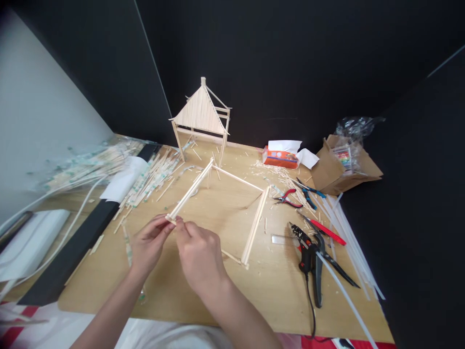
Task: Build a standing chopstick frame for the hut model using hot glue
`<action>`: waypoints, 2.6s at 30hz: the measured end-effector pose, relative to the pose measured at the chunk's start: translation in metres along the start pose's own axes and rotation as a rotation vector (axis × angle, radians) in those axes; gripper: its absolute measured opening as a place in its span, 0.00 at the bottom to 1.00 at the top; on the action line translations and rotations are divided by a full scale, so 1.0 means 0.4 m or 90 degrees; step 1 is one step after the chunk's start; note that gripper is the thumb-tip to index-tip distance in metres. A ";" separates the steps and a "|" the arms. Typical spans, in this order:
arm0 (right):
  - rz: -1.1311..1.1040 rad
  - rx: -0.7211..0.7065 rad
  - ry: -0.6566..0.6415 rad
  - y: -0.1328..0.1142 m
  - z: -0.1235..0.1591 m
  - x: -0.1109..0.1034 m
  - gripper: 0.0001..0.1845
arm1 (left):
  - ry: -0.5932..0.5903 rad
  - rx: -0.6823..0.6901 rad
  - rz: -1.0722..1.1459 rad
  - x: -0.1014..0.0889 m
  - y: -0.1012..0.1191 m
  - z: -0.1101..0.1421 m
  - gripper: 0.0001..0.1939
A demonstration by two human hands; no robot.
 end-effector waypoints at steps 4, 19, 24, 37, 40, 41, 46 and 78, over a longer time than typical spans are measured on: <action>0.005 0.006 -0.004 0.000 0.000 0.003 0.17 | -0.007 0.006 -0.002 -0.001 0.003 -0.001 0.09; 0.010 0.020 -0.026 -0.008 -0.001 0.001 0.18 | 0.016 0.004 -0.003 -0.008 -0.001 -0.012 0.08; 0.004 0.013 0.009 -0.008 -0.001 0.007 0.17 | 0.016 -0.009 0.020 -0.011 -0.003 -0.019 0.07; -0.124 -0.076 0.444 0.005 0.271 -0.113 0.12 | -0.012 -0.022 0.032 -0.007 -0.004 -0.019 0.08; -0.162 0.176 0.506 0.110 0.343 -0.059 0.21 | 0.001 -0.031 0.040 -0.008 -0.016 -0.015 0.09; -0.186 0.255 0.487 0.142 0.353 -0.036 0.26 | 0.006 -0.034 0.043 -0.008 -0.019 -0.014 0.09; -0.242 0.394 0.329 0.217 0.343 0.013 0.16 | 0.025 -0.039 0.034 -0.009 -0.025 -0.011 0.08; -0.138 0.319 0.258 0.331 0.270 -0.076 0.17 | 0.170 -0.027 -0.045 0.068 0.030 0.046 0.04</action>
Point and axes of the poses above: each hand's wrist, its own z-axis away from the middle knuckle, its own x-axis out of the palm, y = z × x, the point moved 5 cm from there along -z, towards the middle knuckle, and after that the axes turned 12 degrees about -z, right-handed, at the moved point
